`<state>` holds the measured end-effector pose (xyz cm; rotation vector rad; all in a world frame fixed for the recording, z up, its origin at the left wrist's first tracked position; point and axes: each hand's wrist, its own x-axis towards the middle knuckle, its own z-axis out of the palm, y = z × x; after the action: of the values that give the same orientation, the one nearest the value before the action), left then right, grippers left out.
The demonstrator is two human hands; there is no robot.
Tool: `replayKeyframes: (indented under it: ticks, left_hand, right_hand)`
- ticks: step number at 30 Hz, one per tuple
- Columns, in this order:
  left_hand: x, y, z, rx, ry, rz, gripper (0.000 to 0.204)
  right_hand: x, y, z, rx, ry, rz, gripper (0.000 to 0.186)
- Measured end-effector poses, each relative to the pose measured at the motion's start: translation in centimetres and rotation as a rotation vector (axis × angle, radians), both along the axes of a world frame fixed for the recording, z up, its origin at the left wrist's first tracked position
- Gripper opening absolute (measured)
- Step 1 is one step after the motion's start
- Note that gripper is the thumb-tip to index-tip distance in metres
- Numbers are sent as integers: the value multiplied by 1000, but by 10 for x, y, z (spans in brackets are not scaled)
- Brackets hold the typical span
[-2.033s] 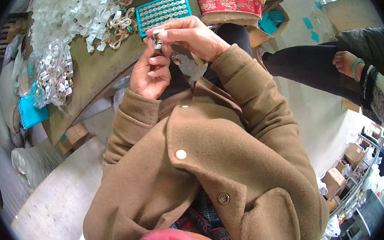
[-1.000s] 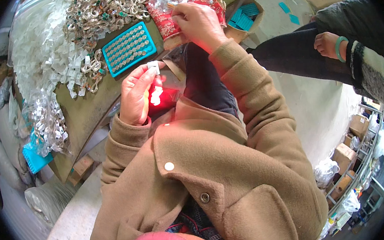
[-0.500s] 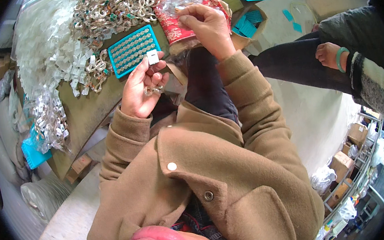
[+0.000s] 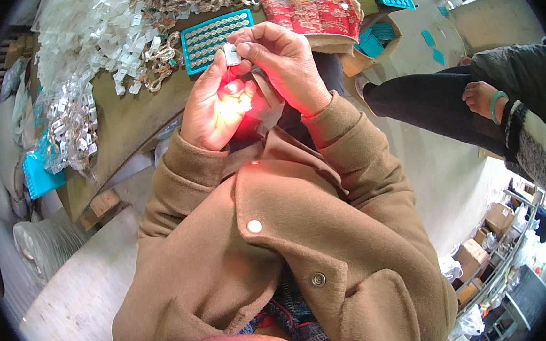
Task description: The person repeatedly picks small white tags and jewelry pieces from a table, attaches the tags to the jewelry, and places the tagged items into a red pouch. The process is repeated multiple times with different pieces.
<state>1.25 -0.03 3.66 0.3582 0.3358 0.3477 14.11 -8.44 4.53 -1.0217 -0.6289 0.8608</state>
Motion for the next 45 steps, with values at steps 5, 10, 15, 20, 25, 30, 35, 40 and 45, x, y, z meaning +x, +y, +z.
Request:
replayKeyframes:
  ticks: [5, 10, 15, 20, 25, 30, 35, 40, 45]
  left_hand:
    - [-3, 1, 2, 18, 48, 34, 24]
    - [-7, 1, 1, 231, 127, 71, 18]
    - [-20, 12, 1, 74, 132, 20, 22]
    - [-28, 13, -2, 50, 182, -9, 23]
    - [-33, 13, -8, 143, 169, 9, 19]
    - [-38, 17, -8, 487, 349, 83, 17]
    - [-61, 39, 11, 552, 347, 246, 27]
    - [-109, 94, 49, 980, 233, 720, 26]
    - [-163, 171, 89, 1641, 751, 1190, 30]
  right_hand:
    - [-9, 1, -1, -31, -298, -75, 9]
    - [-12, -2, 4, -169, -368, -29, 14]
    - [-15, 4, 9, -107, -314, 8, 10]
    - [-18, 7, 4, -207, -545, 8, 4]
    - [-21, 9, 6, -215, -634, 79, 8]
    - [-21, 16, 11, -217, -856, 109, 9]
    - [-28, 43, 7, -182, -692, 149, 10]
    - [-53, 86, 6, -253, -847, 203, 12]
    - [-74, 127, -1, -54, -1215, 102, 13]
